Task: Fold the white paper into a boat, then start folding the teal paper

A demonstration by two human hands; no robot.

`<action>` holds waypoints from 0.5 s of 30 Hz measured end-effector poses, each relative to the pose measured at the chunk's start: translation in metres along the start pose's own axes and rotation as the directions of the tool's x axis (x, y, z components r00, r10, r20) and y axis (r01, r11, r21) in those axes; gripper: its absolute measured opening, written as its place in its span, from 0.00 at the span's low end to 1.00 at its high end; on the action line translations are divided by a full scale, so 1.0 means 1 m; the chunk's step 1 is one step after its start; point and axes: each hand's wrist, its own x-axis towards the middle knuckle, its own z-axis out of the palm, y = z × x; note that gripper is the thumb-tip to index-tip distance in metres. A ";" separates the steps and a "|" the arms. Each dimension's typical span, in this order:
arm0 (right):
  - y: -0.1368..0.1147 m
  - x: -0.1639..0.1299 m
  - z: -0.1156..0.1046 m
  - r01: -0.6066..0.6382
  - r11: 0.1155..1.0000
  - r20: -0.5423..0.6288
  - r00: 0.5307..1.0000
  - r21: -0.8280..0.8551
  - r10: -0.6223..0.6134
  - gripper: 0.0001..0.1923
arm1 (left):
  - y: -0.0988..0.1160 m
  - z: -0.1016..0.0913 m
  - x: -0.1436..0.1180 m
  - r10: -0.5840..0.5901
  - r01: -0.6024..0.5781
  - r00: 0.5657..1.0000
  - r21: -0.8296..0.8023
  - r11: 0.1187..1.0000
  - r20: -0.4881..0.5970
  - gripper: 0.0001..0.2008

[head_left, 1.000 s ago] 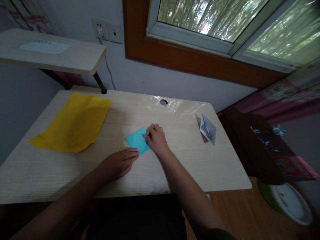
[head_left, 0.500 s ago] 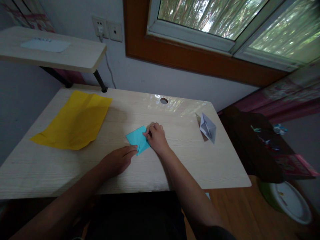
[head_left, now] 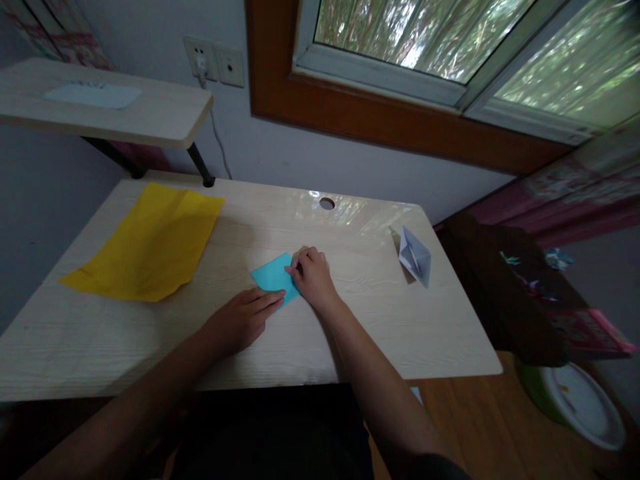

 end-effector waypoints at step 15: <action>0.000 0.000 -0.002 -0.006 1.000 0.003 1.000 0.031 0.006 0.06 | 0.000 0.002 0.005 -0.037 0.037 0.999 0.012 0.999 -0.004 0.24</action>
